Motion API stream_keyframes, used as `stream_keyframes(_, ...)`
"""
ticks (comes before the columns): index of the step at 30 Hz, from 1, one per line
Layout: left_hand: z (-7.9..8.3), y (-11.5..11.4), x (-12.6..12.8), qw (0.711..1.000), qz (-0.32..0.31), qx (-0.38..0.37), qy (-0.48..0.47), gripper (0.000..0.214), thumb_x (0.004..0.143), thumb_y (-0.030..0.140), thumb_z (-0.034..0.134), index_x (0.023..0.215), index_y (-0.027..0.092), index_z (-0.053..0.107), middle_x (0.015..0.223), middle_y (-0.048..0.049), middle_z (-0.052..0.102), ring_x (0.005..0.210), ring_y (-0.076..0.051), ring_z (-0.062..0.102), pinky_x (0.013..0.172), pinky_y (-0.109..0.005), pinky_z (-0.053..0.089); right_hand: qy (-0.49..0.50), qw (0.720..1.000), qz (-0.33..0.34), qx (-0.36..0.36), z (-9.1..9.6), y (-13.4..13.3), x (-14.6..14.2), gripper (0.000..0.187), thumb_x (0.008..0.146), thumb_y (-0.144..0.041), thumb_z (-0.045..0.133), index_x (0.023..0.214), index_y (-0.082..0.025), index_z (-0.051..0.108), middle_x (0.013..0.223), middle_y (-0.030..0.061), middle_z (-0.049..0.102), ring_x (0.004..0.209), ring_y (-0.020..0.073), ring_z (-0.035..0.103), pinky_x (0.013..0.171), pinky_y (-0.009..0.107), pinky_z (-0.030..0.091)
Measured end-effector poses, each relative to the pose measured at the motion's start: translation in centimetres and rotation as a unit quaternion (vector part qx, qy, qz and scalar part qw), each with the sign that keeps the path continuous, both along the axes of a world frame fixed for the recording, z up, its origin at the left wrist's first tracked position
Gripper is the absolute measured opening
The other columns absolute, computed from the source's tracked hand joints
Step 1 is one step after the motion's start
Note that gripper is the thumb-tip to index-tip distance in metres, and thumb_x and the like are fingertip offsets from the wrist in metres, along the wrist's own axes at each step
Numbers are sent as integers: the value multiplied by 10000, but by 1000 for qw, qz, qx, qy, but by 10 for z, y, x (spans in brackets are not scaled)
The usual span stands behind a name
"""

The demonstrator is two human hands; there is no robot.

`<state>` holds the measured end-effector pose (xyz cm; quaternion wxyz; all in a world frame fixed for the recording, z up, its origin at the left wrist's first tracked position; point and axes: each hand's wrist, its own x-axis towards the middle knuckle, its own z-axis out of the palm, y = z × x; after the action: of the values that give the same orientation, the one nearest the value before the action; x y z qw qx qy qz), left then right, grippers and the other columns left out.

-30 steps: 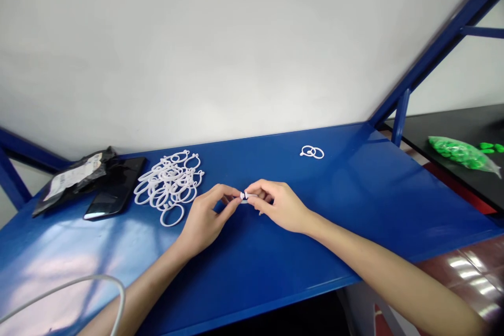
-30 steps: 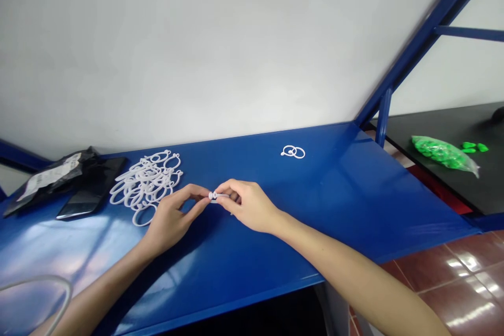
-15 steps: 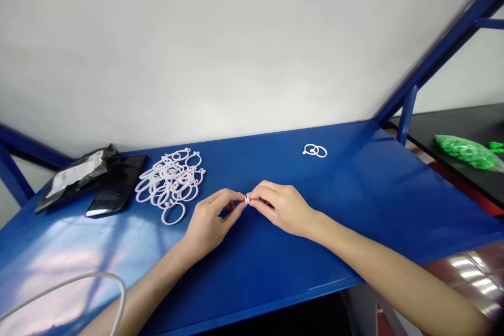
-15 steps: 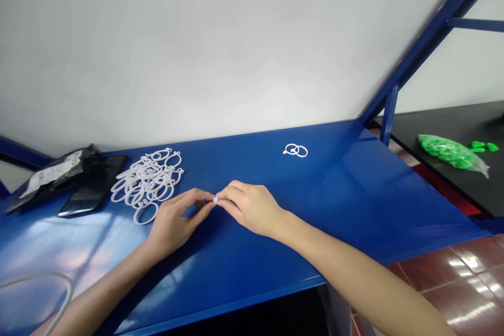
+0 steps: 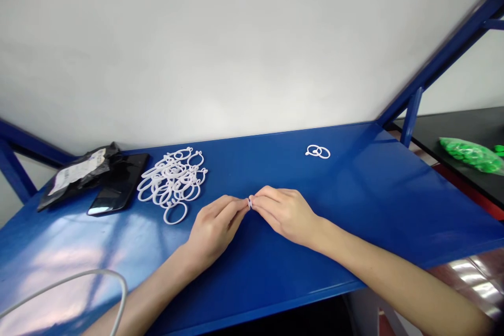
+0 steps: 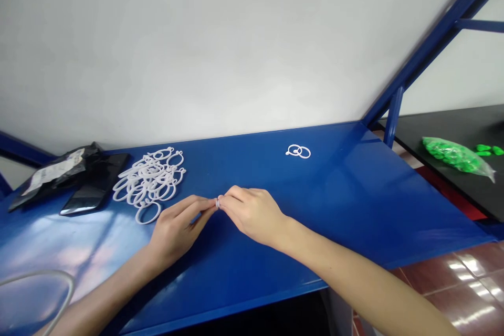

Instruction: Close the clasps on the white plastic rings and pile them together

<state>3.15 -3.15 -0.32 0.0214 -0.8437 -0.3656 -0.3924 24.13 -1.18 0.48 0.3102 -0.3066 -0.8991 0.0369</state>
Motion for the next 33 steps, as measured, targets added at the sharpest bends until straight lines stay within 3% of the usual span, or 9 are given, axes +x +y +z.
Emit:
stream_keyframes(8,0,2,3,999,-16,36,29,138,1016,147,547,953,153,670,817,-34,759,676,-136,702,675,-240,562,-51,996,-14,65,-1,1,1,291,1077,-180,445,932,-173,698,844,18,727,674,122,666,588,269,455)
stream_keyframes(14,5,6,-2,999,-7,9,44,128,1019,190,560,984,171,681,885,-35,771,757,-144,713,729,-256,547,-17,999,-24,15,-3,3,-3,281,1085,-271,451,994,-161,693,897,31,730,705,136,688,625,266,484)
stream_keyframes(16,10,12,-11,996,38,17,82,135,1015,238,574,1024,175,693,941,-47,778,811,-174,716,771,-296,540,-10,999,-42,-12,-4,9,-1,267,1083,-316,464,1029,-183,690,939,23,742,729,137,704,636,256,487)
stream_keyframes(18,14,20,-26,980,145,24,134,197,1012,298,566,1053,168,708,977,-80,776,872,-232,711,802,-354,526,-27,995,-90,-37,-5,19,4,241,1073,-334,489,1038,-207,691,990,18,751,756,143,716,636,251,479)
stream_keyframes(20,17,29,-44,941,275,0,195,266,1004,346,544,1027,152,725,981,-124,765,933,-308,692,817,-413,504,-58,981,-174,-59,-2,32,16,206,1058,-328,520,1032,-220,694,1033,21,752,783,159,721,618,252,461)
stream_keyframes(22,18,37,-61,901,349,-62,251,313,985,389,537,950,149,734,956,-147,762,980,-364,670,831,-450,482,-86,953,-281,-77,4,46,31,183,1045,-320,539,1034,-221,693,1064,33,747,803,184,722,599,260,441)
stream_keyframes(25,19,44,-76,870,375,-142,287,342,975,409,506,860,169,721,864,-139,770,954,-378,673,827,-465,460,-101,897,-421,-94,16,62,56,205,1047,-317,512,1058,-214,689,1089,66,738,840,227,721,616,284,447)
stream_keyframes(28,20,44,-81,876,363,-155,276,298,977,362,479,938,182,714,805,-118,776,910,-361,691,805,-452,453,-115,864,-479,-99,23,66,72,233,1035,-329,524,1120,-178,680,1116,123,716,837,258,724,633,312,468)
stream_keyframes(33,24,39,-79,905,348,-107,221,266,977,330,480,1007,184,701,864,-116,786,896,-344,702,781,-431,475,-117,888,-436,-85,18,56,58,301,1024,-380,539,1190,-163,665,1149,150,703,857,282,731,629,347,509)
